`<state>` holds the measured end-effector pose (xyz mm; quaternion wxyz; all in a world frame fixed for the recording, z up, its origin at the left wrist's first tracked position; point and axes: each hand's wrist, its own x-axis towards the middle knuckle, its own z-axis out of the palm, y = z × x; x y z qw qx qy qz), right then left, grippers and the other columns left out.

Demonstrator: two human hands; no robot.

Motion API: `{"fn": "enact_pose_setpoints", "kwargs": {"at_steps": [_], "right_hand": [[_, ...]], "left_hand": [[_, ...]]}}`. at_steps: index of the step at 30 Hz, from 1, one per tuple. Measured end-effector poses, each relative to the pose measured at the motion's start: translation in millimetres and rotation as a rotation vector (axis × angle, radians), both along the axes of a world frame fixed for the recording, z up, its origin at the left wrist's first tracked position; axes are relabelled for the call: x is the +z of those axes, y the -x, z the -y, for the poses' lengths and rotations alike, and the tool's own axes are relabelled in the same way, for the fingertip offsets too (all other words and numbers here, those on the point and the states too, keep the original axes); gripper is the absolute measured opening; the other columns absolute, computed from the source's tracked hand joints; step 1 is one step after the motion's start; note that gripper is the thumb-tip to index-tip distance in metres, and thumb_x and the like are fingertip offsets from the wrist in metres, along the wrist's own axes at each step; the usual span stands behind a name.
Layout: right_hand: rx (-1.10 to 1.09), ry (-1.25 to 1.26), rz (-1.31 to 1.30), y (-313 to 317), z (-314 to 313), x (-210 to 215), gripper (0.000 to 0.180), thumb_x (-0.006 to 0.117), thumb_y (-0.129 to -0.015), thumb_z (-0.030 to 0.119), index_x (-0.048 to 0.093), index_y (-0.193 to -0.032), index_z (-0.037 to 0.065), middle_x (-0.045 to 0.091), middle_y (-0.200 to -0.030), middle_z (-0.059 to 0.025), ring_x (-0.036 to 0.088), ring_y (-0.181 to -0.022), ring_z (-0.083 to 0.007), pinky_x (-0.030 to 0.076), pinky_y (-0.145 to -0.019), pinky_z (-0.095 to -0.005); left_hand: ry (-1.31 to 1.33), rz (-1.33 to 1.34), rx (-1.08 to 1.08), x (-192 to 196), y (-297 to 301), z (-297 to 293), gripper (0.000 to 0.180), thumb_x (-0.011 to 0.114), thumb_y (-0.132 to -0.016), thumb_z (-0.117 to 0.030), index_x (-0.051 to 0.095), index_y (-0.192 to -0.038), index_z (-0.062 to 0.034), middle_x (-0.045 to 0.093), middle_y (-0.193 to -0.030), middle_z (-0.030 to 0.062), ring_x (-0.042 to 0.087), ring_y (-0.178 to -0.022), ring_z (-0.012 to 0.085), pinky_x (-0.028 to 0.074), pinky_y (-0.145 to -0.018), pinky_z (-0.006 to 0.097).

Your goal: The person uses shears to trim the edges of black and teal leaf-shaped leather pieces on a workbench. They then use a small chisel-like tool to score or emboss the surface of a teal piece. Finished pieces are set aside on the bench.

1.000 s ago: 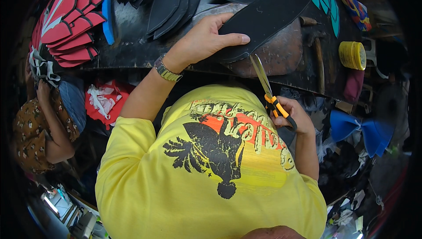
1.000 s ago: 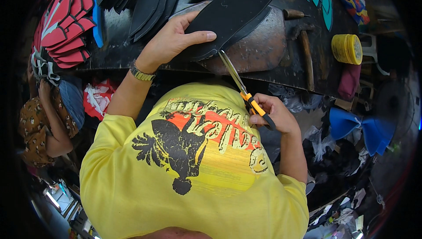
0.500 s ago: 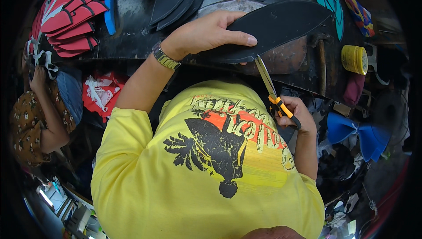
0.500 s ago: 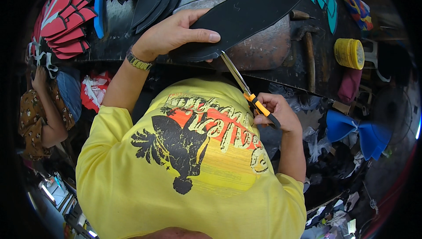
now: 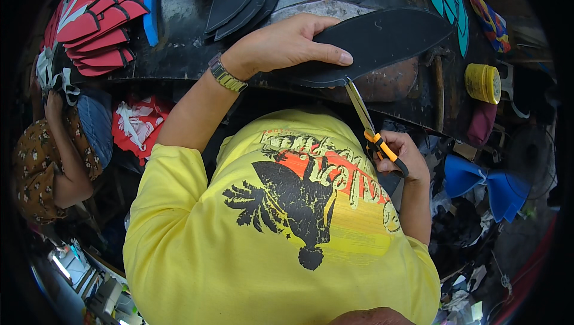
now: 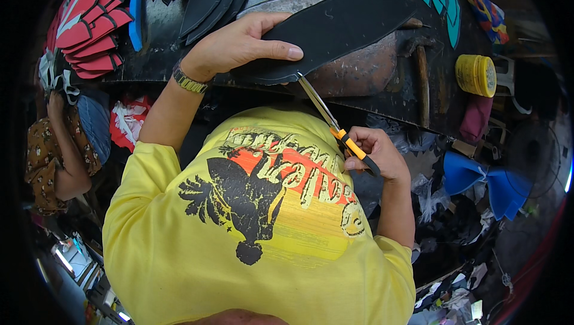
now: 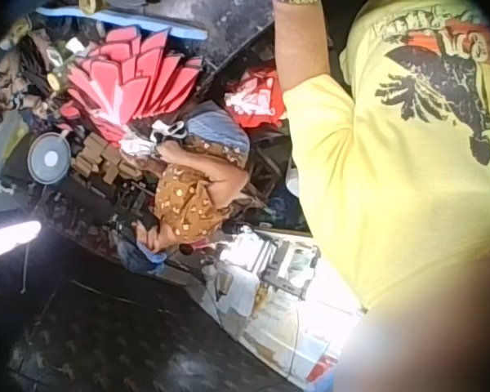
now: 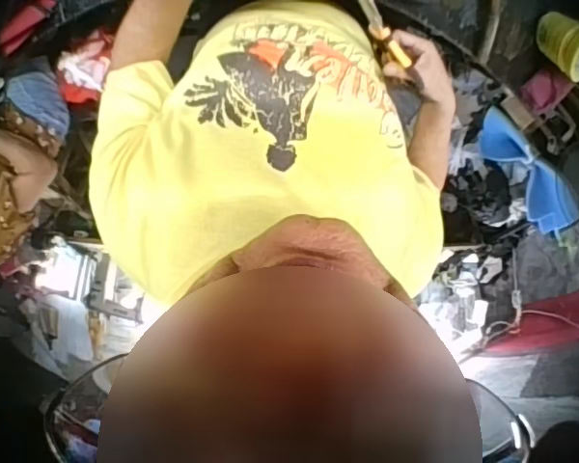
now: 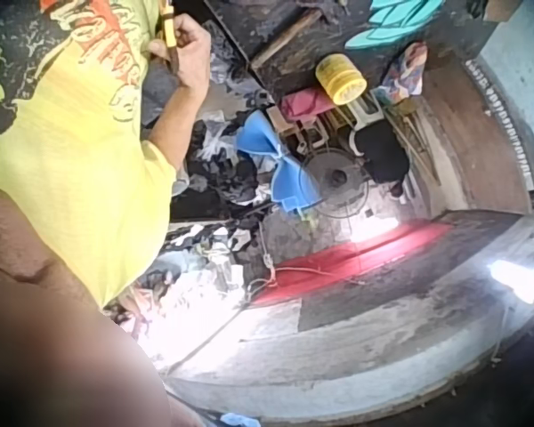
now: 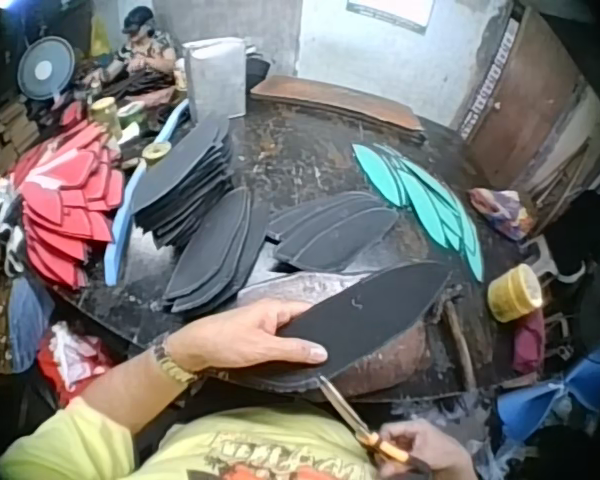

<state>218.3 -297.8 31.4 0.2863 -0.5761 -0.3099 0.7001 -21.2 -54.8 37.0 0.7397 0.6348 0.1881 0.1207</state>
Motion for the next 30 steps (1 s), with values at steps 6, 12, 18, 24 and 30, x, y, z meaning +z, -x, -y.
{"fn": "enact_pose_setpoints", "kwargs": {"at_steps": [6, 12, 18, 24, 30], "right_hand": [[-0.010, 0.032, -0.007, -2.8, 0.5, -2.6, 0.055, 0.096, -0.058, 0.042, 0.066, -0.085, 0.005, 0.060, -0.069, 0.0022, 0.051, -0.059, -0.0037, 0.036, -0.055, -0.0186], [0.005, -0.040, 0.001, -4.6, -0.8, -6.5, 0.041, 0.093, -0.066, 0.023, 0.060, -0.085, 0.007, 0.055, -0.069, 0.0076, 0.048, -0.059, 0.0005, 0.036, -0.053, -0.0155], [-0.005, 0.030, -0.022, -6.5, -1.8, -3.9, 0.041, 0.094, -0.065, 0.021, 0.061, -0.084, 0.007, 0.056, -0.067, 0.0070, 0.049, -0.056, 0.0012, 0.037, -0.050, -0.0150], [-0.038, 0.005, -0.016, -4.0, -2.7, -4.7, 0.046, 0.096, -0.061, 0.030, 0.065, -0.084, 0.004, 0.060, -0.065, 0.0009, 0.049, -0.046, -0.0031, 0.034, -0.044, -0.0174], [-0.011, -0.056, 0.018, -7.2, -1.8, -9.8, 0.039, 0.094, -0.065, 0.017, 0.059, -0.082, 0.008, 0.056, -0.063, 0.0069, 0.049, -0.052, 0.0008, 0.037, -0.047, -0.0154]], "left_hand": [[0.099, -0.014, -0.017, 1.4, 0.3, -0.9, 0.044, 0.076, -0.089, -0.026, 0.063, -0.120, 0.0026, 0.072, -0.097, 0.0063, 0.067, -0.077, 0.0077, 0.055, -0.071, 0.020], [0.094, -0.012, -0.003, 1.0, -0.2, -0.3, 0.045, 0.076, -0.088, -0.026, 0.063, -0.120, 0.0030, 0.072, -0.099, 0.0073, 0.067, -0.077, 0.0080, 0.055, -0.071, 0.020], [0.052, -0.019, -0.008, -1.4, -0.3, -2.0, 0.045, 0.076, -0.088, -0.027, 0.063, -0.119, 0.0032, 0.072, -0.098, 0.0077, 0.068, -0.077, 0.0084, 0.055, -0.071, 0.020], [0.070, -0.021, -0.017, 1.1, -0.1, -2.4, 0.045, 0.076, -0.088, -0.026, 0.063, -0.119, 0.0032, 0.073, -0.099, 0.0082, 0.069, -0.078, 0.0091, 0.056, -0.072, 0.021], [0.184, -0.036, -0.052, 5.8, 1.3, -3.9, 0.044, 0.075, -0.089, -0.022, 0.061, -0.123, 0.0021, 0.072, -0.101, 0.0073, 0.069, -0.079, 0.0089, 0.057, -0.072, 0.021]]}}
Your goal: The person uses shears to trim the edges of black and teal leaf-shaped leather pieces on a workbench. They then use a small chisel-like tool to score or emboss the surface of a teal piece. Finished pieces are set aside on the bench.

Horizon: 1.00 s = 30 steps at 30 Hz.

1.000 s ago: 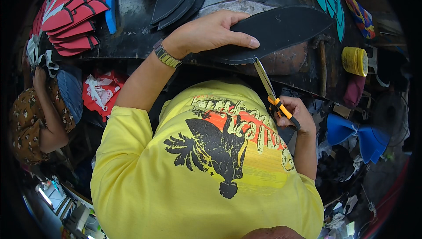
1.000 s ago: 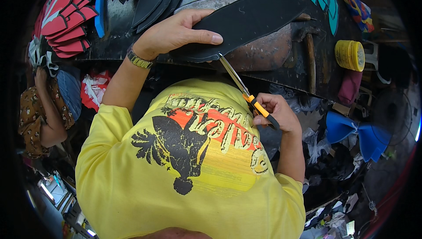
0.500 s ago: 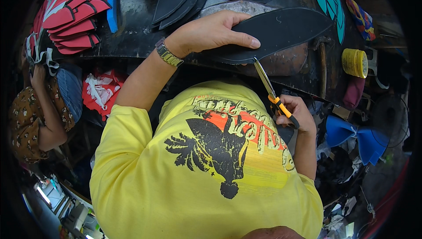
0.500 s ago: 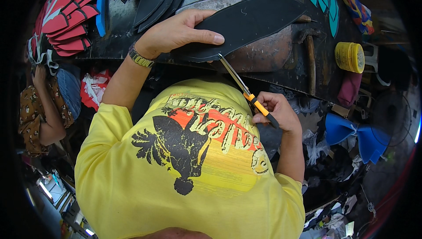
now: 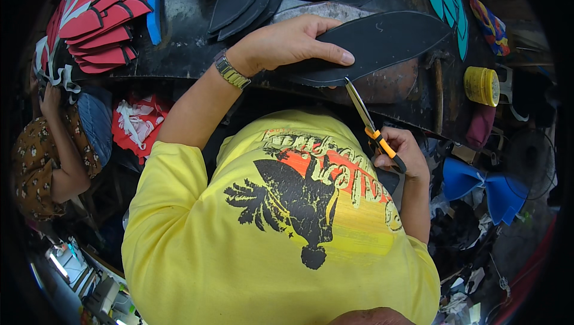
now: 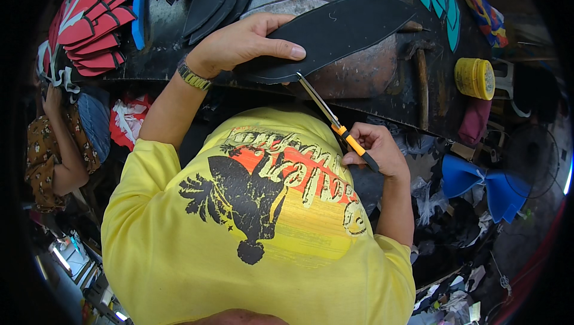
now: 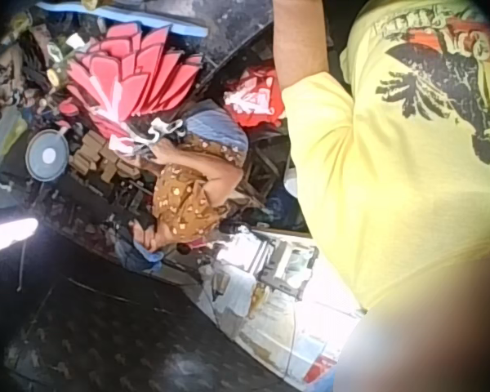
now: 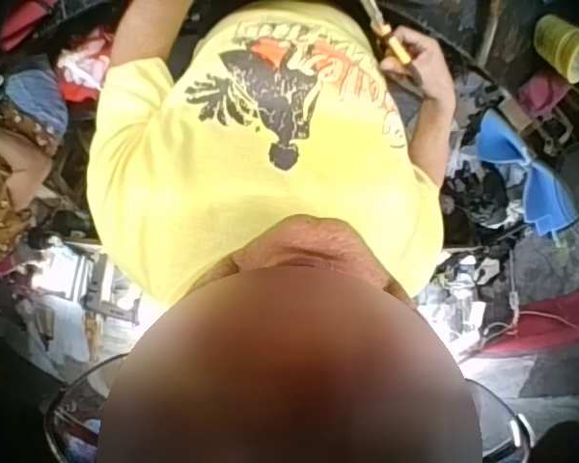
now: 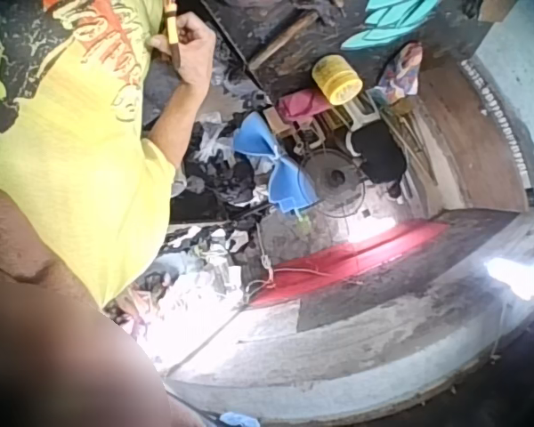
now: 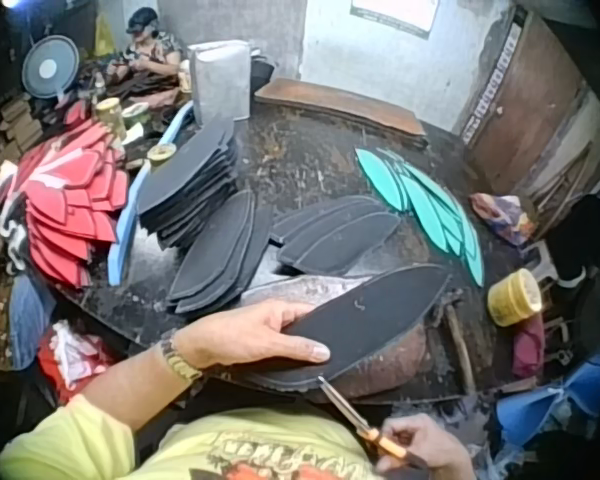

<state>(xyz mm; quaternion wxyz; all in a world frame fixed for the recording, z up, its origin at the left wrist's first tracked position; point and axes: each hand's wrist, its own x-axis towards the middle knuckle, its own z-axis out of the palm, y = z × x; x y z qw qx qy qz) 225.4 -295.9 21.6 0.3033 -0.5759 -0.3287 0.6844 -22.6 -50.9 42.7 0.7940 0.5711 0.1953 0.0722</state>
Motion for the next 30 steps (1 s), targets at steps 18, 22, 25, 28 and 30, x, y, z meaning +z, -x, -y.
{"fn": "enact_pose_setpoints", "kwargs": {"at_steps": [18, 22, 25, 28, 30], "right_hand": [[-0.067, -0.266, 0.685, 29.2, -17.0, 28.4, 0.038, 0.091, -0.068, 0.013, 0.054, -0.073, 0.005, 0.047, -0.063, 0.0051, 0.038, -0.059, -0.0053, 0.029, -0.053, -0.0240], [-0.100, -0.222, 0.680, 32.3, -20.7, 21.4, 0.037, 0.091, -0.068, 0.013, 0.055, -0.073, 0.005, 0.046, -0.064, 0.0051, 0.038, -0.060, -0.0052, 0.029, -0.053, -0.0238], [-0.099, -0.257, 0.676, 34.3, -21.8, 15.8, 0.039, 0.090, -0.069, 0.014, 0.052, -0.071, 0.003, 0.046, -0.061, 0.0031, 0.039, -0.058, -0.0056, 0.032, -0.052, -0.0232], [-0.132, -0.230, 0.622, 33.3, -18.9, 12.1, 0.036, 0.090, -0.069, 0.012, 0.056, -0.075, 0.006, 0.046, -0.066, 0.0064, 0.038, -0.061, -0.0040, 0.028, -0.054, -0.0228], [-0.164, -0.217, 0.580, 31.0, -15.7, 10.0, 0.035, 0.090, -0.070, 0.011, 0.056, -0.076, 0.007, 0.045, -0.066, 0.0067, 0.037, -0.062, -0.0035, 0.028, -0.054, -0.0224]], "left_hand": [[-0.495, -0.049, 0.380, -2.8, 40.4, -36.5, 0.043, 0.072, -0.092, -0.022, 0.061, -0.125, 0.0027, 0.070, -0.109, 0.0051, 0.064, -0.094, 0.0079, 0.052, -0.085, 0.024], [-1.287, -0.543, 0.678, -3.6, 62.5, -63.6, 0.045, 0.075, -0.087, -0.032, 0.064, -0.119, -0.0029, 0.070, -0.107, 0.0186, 0.069, -0.095, 0.0339, 0.055, -0.078, 0.037], [-1.631, -0.680, 0.711, -11.6, 60.9, -58.9, 0.055, 0.076, -0.086, -0.027, 0.057, -0.133, -0.0069, 0.062, -0.120, 0.0175, 0.062, -0.109, 0.0341, 0.051, -0.088, 0.038], [-1.875, -0.555, 0.842, -14.0, 52.8, -43.6, 0.058, 0.078, -0.083, -0.027, 0.057, -0.135, -0.0128, 0.055, -0.130, 0.0135, 0.057, -0.115, 0.0317, 0.047, -0.092, 0.040], [-1.841, -0.477, 0.848, -11.3, 47.9, -32.2, 0.051, 0.078, -0.082, -0.027, 0.062, -0.128, -0.0118, 0.056, -0.130, 0.0118, 0.056, -0.114, 0.0307, 0.044, -0.095, 0.041]]}}
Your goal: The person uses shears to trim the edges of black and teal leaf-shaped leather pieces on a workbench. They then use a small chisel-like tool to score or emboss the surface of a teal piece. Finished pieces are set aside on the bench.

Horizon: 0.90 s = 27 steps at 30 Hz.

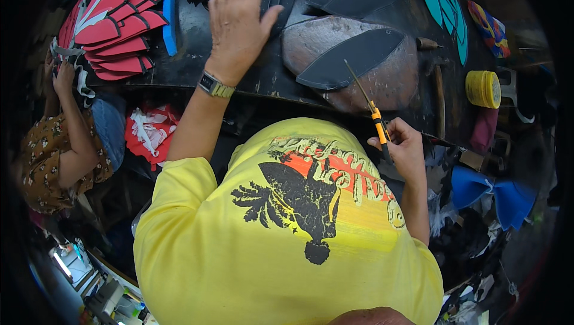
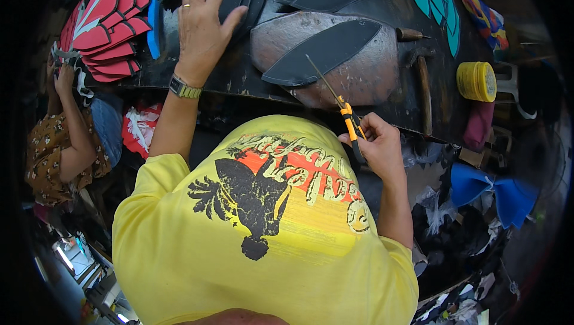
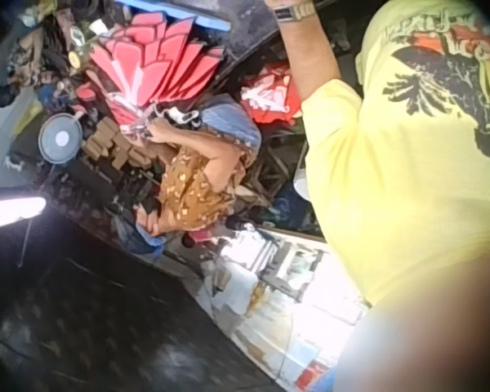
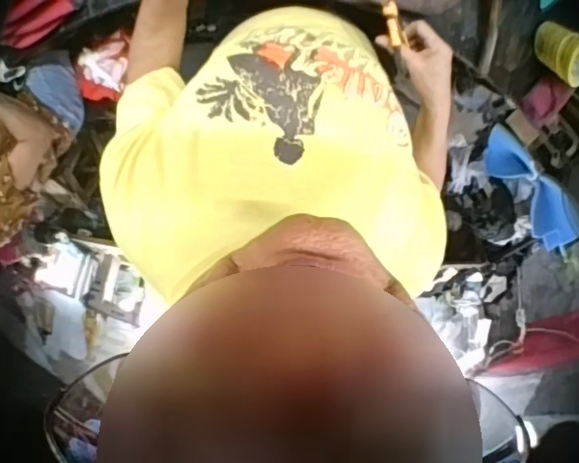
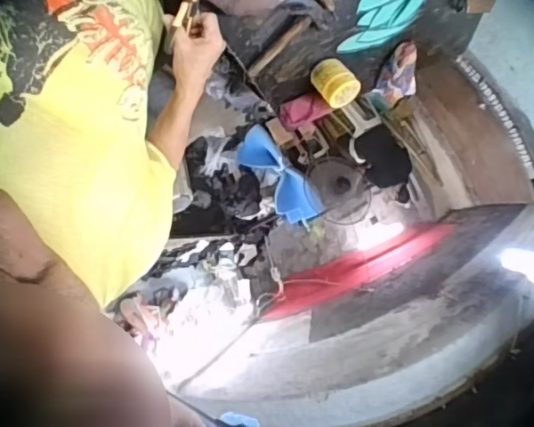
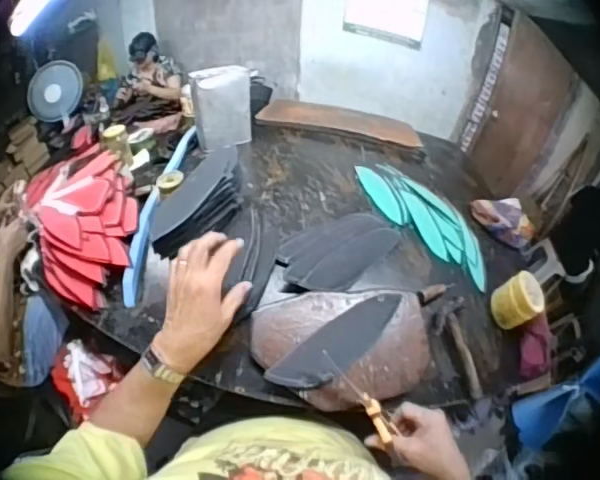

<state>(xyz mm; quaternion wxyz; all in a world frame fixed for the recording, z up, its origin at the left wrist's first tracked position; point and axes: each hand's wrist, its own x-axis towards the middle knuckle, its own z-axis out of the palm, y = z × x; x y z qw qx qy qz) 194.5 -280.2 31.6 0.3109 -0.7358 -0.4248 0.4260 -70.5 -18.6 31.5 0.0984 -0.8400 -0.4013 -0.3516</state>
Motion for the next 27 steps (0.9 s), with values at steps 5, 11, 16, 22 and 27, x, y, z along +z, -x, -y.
{"fn": "enact_pose_setpoints", "kwargs": {"at_steps": [5, 11, 16, 22, 27], "right_hand": [[-0.111, 0.013, -0.167, -3.7, 5.9, -6.3, 0.032, 0.090, -0.072, 0.013, 0.059, -0.077, 0.006, 0.047, -0.064, 0.0084, 0.039, -0.058, 0.0003, 0.027, -0.051, -0.0188], [-0.150, 0.068, -0.347, -8.0, 16.5, -7.1, 0.030, 0.088, -0.074, 0.011, 0.059, -0.083, 0.006, 0.052, -0.067, 0.0070, 0.046, -0.059, 0.0009, 0.034, -0.052, -0.0167], [-0.003, 0.096, -0.634, -19.1, 25.7, -8.8, 0.035, 0.088, -0.076, 0.016, 0.059, -0.091, 0.004, 0.059, -0.073, 0.0030, 0.054, -0.061, -0.0027, 0.041, -0.054, -0.0187], [0.112, 0.227, -0.639, -26.0, 31.2, -11.8, 0.038, 0.090, -0.073, 0.020, 0.059, -0.091, 0.006, 0.060, -0.075, 0.0031, 0.054, -0.062, -0.0030, 0.042, -0.055, -0.0184], [0.171, 0.213, -0.625, -24.8, 24.8, -11.9, 0.038, 0.090, -0.073, 0.019, 0.059, -0.090, 0.005, 0.058, -0.075, 0.0042, 0.053, -0.064, -0.0021, 0.040, -0.056, -0.0180]], "left_hand": [[0.418, -0.090, -0.309, -8.0, -33.1, 49.4, 0.063, 0.081, -0.075, -0.044, 0.065, -0.123, -0.0070, 0.056, -0.129, 0.0128, 0.053, -0.116, 0.0315, 0.044, -0.093, 0.042], [0.507, -0.044, -0.427, -10.9, -53.1, 66.9, 0.060, 0.085, -0.073, -0.035, 0.063, -0.119, -0.0033, 0.060, -0.121, 0.0123, 0.057, -0.110, 0.0307, 0.045, -0.093, 0.039], [1.202, 0.233, -0.555, -5.6, -57.7, 61.8, 0.040, 0.081, -0.081, -0.017, 0.062, -0.112, -0.0004, 0.070, -0.101, 0.0056, 0.066, -0.089, 0.0170, 0.050, -0.083, 0.028], [1.458, 0.593, -0.716, 0.7, -51.6, 41.7, 0.045, 0.075, -0.088, -0.017, 0.062, -0.126, 0.0027, 0.068, -0.114, 0.0055, 0.061, -0.102, 0.0095, 0.049, -0.092, 0.025], [1.538, 0.539, -0.778, 7.2, -50.1, 40.6, 0.047, 0.074, -0.089, -0.017, 0.059, -0.130, 0.0010, 0.066, -0.118, 0.0047, 0.060, -0.104, 0.0089, 0.049, -0.093, 0.024]]}}
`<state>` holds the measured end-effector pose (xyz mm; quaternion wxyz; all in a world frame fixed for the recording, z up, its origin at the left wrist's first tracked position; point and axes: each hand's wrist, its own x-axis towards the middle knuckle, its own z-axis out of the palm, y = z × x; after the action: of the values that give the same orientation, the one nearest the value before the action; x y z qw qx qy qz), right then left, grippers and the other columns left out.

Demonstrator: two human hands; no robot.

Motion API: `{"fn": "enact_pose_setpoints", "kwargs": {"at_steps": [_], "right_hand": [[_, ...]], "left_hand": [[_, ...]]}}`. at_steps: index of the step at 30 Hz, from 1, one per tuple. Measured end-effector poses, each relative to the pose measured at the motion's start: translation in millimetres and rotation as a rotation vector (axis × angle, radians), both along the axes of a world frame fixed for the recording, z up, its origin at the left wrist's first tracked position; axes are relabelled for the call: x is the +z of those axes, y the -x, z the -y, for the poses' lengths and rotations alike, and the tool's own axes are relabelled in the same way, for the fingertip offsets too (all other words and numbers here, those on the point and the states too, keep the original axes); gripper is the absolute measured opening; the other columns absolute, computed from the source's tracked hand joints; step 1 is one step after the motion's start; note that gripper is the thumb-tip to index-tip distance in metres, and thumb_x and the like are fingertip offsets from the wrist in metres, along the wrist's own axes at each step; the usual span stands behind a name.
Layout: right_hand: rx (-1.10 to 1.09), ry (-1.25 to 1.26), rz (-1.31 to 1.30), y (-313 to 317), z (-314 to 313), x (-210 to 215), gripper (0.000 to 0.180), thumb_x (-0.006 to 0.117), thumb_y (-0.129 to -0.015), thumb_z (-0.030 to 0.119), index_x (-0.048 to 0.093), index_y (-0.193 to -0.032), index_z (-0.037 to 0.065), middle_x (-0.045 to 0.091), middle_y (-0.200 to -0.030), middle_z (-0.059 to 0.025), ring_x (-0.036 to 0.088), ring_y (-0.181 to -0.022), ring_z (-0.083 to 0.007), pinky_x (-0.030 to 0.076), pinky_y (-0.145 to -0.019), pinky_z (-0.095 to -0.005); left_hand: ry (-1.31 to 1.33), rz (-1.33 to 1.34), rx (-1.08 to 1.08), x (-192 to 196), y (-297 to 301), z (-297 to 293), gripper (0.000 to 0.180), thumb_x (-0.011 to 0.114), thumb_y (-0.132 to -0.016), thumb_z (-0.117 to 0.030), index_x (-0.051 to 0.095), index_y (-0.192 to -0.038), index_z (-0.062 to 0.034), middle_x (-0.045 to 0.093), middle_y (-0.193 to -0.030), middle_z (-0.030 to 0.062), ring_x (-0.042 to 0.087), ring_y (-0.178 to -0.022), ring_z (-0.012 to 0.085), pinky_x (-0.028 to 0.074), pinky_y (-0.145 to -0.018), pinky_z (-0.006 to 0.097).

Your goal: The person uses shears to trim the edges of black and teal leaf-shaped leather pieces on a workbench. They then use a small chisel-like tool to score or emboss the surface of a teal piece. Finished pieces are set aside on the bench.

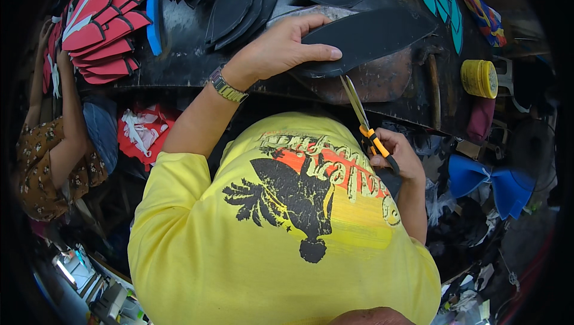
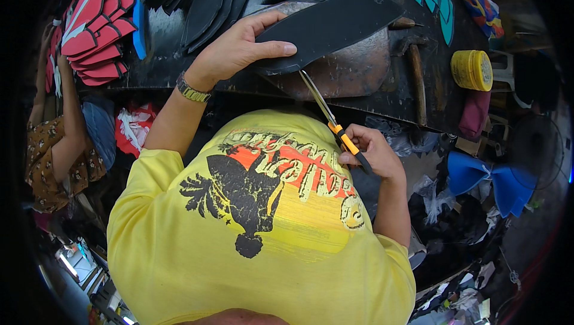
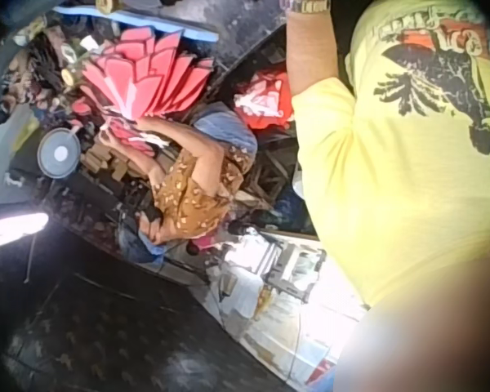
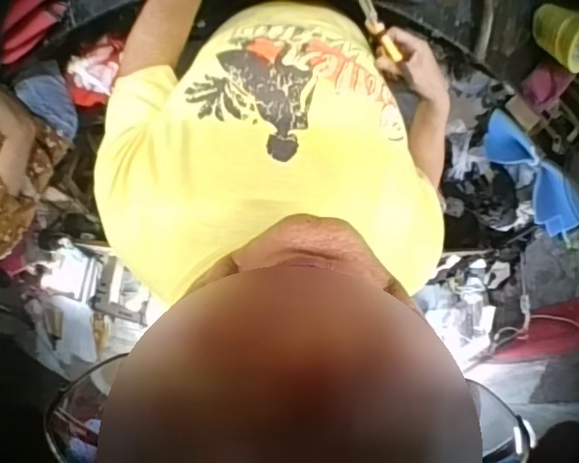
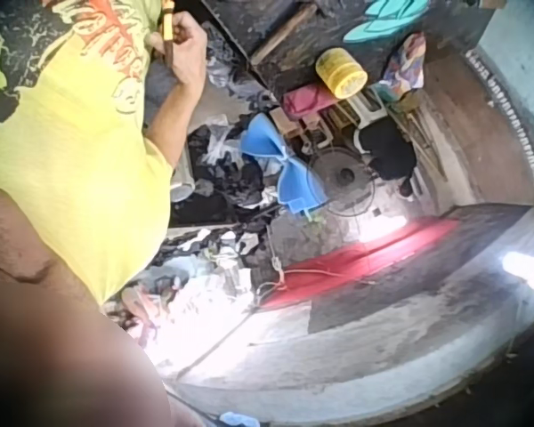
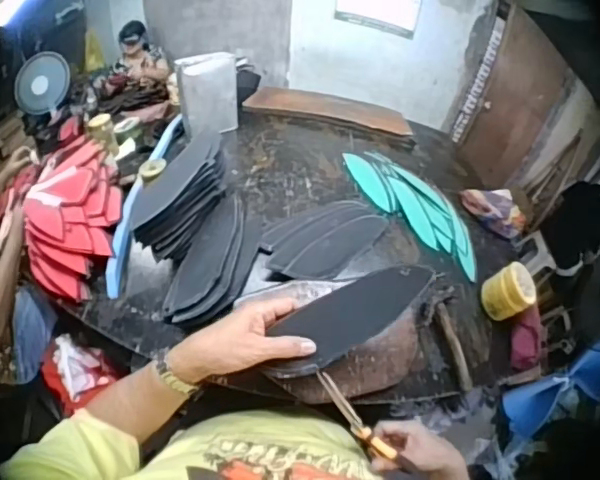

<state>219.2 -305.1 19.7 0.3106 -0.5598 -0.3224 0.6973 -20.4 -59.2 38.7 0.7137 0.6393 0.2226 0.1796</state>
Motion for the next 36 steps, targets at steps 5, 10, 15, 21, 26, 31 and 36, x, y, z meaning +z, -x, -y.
{"fn": "enact_pose_setpoints", "kwargs": {"at_steps": [5, 10, 15, 21, 26, 31, 36], "right_hand": [[0.008, -0.010, 0.005, 0.9, -4.6, 1.1, 0.039, 0.090, -0.072, 0.021, 0.059, -0.089, 0.006, 0.057, -0.072, 0.0052, 0.052, -0.063, -0.0014, 0.039, -0.056, -0.0177], [0.001, 0.007, -0.027, 0.9, -5.2, 2.6, 0.040, 0.092, -0.070, 0.022, 0.061, -0.089, 0.006, 0.058, -0.073, 0.0053, 0.052, -0.062, -0.0007, 0.040, -0.055, -0.0172], [-0.034, 0.063, -0.080, 2.1, -4.5, 5.4, 0.042, 0.093, -0.068, 0.023, 0.062, -0.089, 0.005, 0.059, -0.074, 0.0051, 0.054, -0.061, -0.0010, 0.042, -0.055, -0.0168], [-0.042, 0.068, -0.094, 2.0, -3.9, 5.4, 0.042, 0.094, -0.067, 0.023, 0.062, -0.089, 0.005, 0.060, -0.075, 0.0045, 0.055, -0.061, -0.0010, 0.043, -0.055, -0.0166], [-0.045, 0.054, -0.100, 1.6, -3.2, 2.9, 0.042, 0.094, -0.067, 0.023, 0.062, -0.088, 0.005, 0.060, -0.073, 0.0048, 0.054, -0.059, -0.0006, 0.042, -0.053, -0.0161], [-0.055, 0.050, -0.092, 2.2, -3.3, 1.1, 0.042, 0.094, -0.066, 0.022, 0.062, -0.087, 0.005, 0.060, -0.072, 0.0049, 0.054, -0.058, -0.0002, 0.042, -0.052, -0.0156], [-0.066, 0.030, -0.043, 2.3, -4.2, 1.8, 0.039, 0.093, -0.067, 0.017, 0.060, -0.085, 0.006, 0.059, -0.070, 0.0052, 0.052, -0.056, 0.0006, 0.040, -0.050, -0.0153]], "left_hand": [[-0.037, -0.060, -0.106, 0.5, 1.5, -2.8, 0.049, 0.073, -0.091, -0.020, 0.057, -0.133, 0.0012, 0.065, -0.119, 0.0047, 0.059, -0.106, 0.0092, 0.047, -0.096, 0.024], [-0.022, -0.074, -0.147, 1.5, 4.0, -4.5, 0.050, 0.071, -0.092, -0.023, 0.056, -0.134, 0.0017, 0.065, -0.119, 0.0058, 0.058, -0.107, 0.0093, 0.046, -0.097, 0.024], [0.070, -0.016, -0.153, 5.9, 4.9, -2.9, 0.052, 0.071, -0.093, -0.023, 0.055, -0.135, 0.0018, 0.065, -0.120, 0.0068, 0.059, -0.107, 0.0099, 0.047, -0.097, 0.024], [0.164, -0.002, -0.149, 5.6, 3.8, -2.4, 0.053, 0.072, -0.092, -0.022, 0.055, -0.136, 0.0013, 0.065, -0.121, 0.0077, 0.060, -0.108, 0.0110, 0.047, -0.097, 0.024], [0.232, 0.011, -0.148, 5.1, 3.8, -2.4, 0.054, 0.073, -0.091, -0.020, 0.054, -0.137, 0.0017, 0.065, -0.122, 0.0085, 0.060, -0.108, 0.0112, 0.047, -0.097, 0.024], [0.212, 0.016, -0.145, 5.9, 3.3, -2.7, 0.053, 0.073, -0.091, -0.019, 0.055, -0.136, 0.0023, 0.066, -0.121, 0.0087, 0.061, -0.107, 0.0110, 0.048, -0.096, 0.023], [0.272, 0.039, -0.140, 4.2, 2.6, -2.7, 0.053, 0.072, -0.091, -0.019, 0.055, -0.136, 0.0027, 0.066, -0.121, 0.0088, 0.062, -0.107, 0.0111, 0.048, -0.096, 0.023]]}}
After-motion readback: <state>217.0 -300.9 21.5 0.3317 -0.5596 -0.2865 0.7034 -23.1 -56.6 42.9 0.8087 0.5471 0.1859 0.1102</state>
